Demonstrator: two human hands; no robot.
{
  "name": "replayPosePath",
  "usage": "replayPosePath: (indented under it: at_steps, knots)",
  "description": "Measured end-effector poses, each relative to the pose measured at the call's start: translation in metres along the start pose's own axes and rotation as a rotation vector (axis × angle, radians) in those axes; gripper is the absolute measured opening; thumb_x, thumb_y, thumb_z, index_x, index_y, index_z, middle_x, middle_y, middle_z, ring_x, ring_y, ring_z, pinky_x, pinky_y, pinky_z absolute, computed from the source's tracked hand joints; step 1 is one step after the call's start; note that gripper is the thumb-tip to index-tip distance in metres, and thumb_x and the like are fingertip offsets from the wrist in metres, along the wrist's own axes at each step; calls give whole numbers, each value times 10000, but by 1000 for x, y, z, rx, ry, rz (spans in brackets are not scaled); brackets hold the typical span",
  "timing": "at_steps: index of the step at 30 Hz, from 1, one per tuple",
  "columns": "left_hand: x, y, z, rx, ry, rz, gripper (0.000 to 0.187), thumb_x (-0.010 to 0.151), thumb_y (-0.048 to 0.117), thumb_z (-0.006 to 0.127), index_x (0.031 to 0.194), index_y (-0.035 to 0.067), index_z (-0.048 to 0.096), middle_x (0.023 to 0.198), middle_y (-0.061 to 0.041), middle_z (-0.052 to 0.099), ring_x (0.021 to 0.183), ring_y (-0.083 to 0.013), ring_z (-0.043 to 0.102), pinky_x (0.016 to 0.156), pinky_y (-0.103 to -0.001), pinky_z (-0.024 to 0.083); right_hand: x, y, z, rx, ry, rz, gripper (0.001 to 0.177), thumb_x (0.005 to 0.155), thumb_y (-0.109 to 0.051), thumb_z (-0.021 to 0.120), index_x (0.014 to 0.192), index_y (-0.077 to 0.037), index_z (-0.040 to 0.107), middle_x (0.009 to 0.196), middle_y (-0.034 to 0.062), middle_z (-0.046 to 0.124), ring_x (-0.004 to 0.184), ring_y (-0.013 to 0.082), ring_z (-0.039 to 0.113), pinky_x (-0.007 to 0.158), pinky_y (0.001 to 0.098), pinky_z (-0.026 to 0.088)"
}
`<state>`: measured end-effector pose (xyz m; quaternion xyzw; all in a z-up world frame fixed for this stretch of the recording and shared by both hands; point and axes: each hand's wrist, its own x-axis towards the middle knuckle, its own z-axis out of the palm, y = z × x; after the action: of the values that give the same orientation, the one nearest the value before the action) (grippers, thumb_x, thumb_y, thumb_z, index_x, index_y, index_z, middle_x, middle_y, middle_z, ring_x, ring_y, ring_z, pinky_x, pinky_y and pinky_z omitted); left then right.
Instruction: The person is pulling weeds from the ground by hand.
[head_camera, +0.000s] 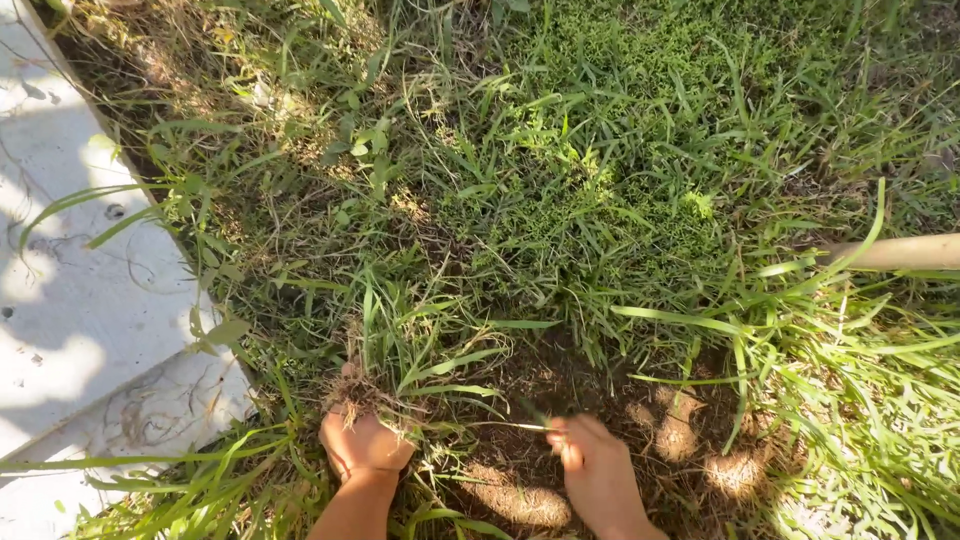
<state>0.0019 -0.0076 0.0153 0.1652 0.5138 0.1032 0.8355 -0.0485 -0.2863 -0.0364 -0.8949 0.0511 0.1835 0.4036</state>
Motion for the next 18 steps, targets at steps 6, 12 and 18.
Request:
replayPosePath:
  at_steps: [6, 12, 18]
  knots:
    - [10, -2, -5, 48, 26, -16, 509, 982, 354, 317, 1345, 161, 616, 1355, -79, 640, 1236, -292, 589, 1098, -543, 403, 78, -75, -37, 40, 270, -387, 257, 939, -36, 646, 1182, -70, 725, 1005, 72, 687, 829, 204, 675, 709, 321, 579]
    - [0, 1, 3, -36, -49, -76, 508, 996, 329, 329, 1332, 96, 630, 1340, -116, 674, 1234, -284, 608, 1083, -493, 436, 120, -71, -30, -263, 163, -460, 529, 799, 34, 683, 1309, -104, 670, 1151, 142, 519, 971, 355, 597, 796, 419, 537]
    - [8, 3, -5, -60, -49, -46, 417, 1023, 278, 482, 1327, 42, 641, 1330, -120, 661, 1206, -277, 604, 1043, -473, 468, 127, -87, -69, -116, -195, -405, 623, 852, 76, 531, 1396, -218, 608, 1275, 61, 536, 1054, 253, 689, 892, 329, 558]
